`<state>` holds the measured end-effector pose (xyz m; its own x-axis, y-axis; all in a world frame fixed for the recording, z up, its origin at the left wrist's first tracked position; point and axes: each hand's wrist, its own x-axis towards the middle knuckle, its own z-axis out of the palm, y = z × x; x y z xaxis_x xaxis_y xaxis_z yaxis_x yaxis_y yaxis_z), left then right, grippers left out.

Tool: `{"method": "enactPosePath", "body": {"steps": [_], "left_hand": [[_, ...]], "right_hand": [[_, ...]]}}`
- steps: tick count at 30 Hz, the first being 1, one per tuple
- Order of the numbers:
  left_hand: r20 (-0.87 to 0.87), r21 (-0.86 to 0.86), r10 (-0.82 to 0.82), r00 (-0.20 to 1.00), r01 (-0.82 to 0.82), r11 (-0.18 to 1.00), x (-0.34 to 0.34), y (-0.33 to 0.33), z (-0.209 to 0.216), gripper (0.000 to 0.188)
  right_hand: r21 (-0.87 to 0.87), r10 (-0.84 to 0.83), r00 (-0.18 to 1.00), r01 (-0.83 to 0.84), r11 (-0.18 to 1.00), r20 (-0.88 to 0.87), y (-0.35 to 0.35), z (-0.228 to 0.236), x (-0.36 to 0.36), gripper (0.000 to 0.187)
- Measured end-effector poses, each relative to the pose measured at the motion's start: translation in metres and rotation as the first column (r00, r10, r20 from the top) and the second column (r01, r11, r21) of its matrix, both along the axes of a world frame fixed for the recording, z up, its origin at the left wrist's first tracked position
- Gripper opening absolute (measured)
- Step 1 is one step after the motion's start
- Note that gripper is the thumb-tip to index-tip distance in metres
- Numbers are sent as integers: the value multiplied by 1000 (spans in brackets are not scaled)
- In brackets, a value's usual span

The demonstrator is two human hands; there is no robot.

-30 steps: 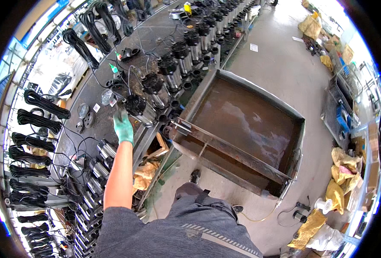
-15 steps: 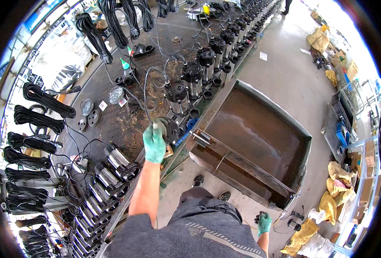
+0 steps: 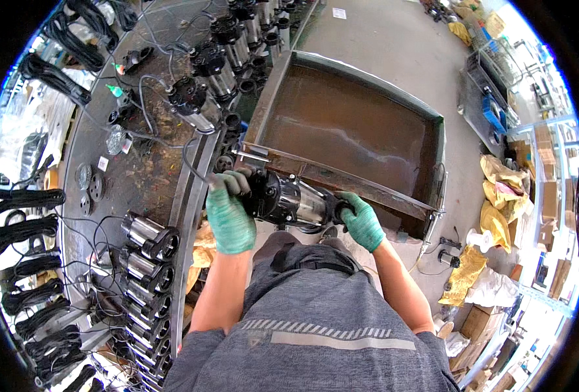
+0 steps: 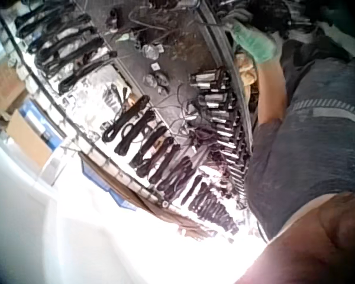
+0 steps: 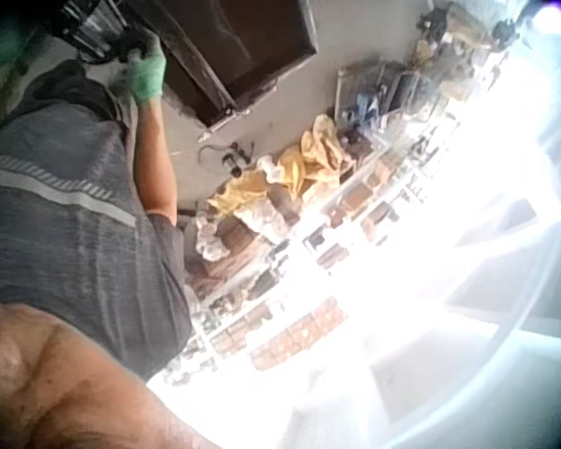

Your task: The person repeatedly picks up cylindrical pumps from a rack, submerges them in a water-filled metal tray, and then returns them to the rack. The person handles the pumps one at a time, dipping them into the water and then placing them back on the shelf.

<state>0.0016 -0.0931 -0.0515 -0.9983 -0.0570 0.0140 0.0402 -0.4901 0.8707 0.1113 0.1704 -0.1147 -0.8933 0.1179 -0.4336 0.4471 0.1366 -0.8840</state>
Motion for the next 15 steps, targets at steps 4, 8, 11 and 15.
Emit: {"method": "enactPosePath", "body": {"steps": [4,8,11,15], "left_hand": [[405,-295,25,914,104,950,-5,-9,-104,41],[661,-247,-19,750,241,939,-11,4,-184,45],[618,-398,-4,786,317,861,-22,12,-220,45],[758,-382,-46,650,500,777,-40,4,-207,47]], "right_hand": [[380,1,991,50,924,-133,38,-20,9,40],[685,63,996,2,729,-70,36,1,-5,40],[734,21,999,7,680,-29,34,-2,-5,41],[754,-29,999,2,656,23,21,-6,-9,40]]}}
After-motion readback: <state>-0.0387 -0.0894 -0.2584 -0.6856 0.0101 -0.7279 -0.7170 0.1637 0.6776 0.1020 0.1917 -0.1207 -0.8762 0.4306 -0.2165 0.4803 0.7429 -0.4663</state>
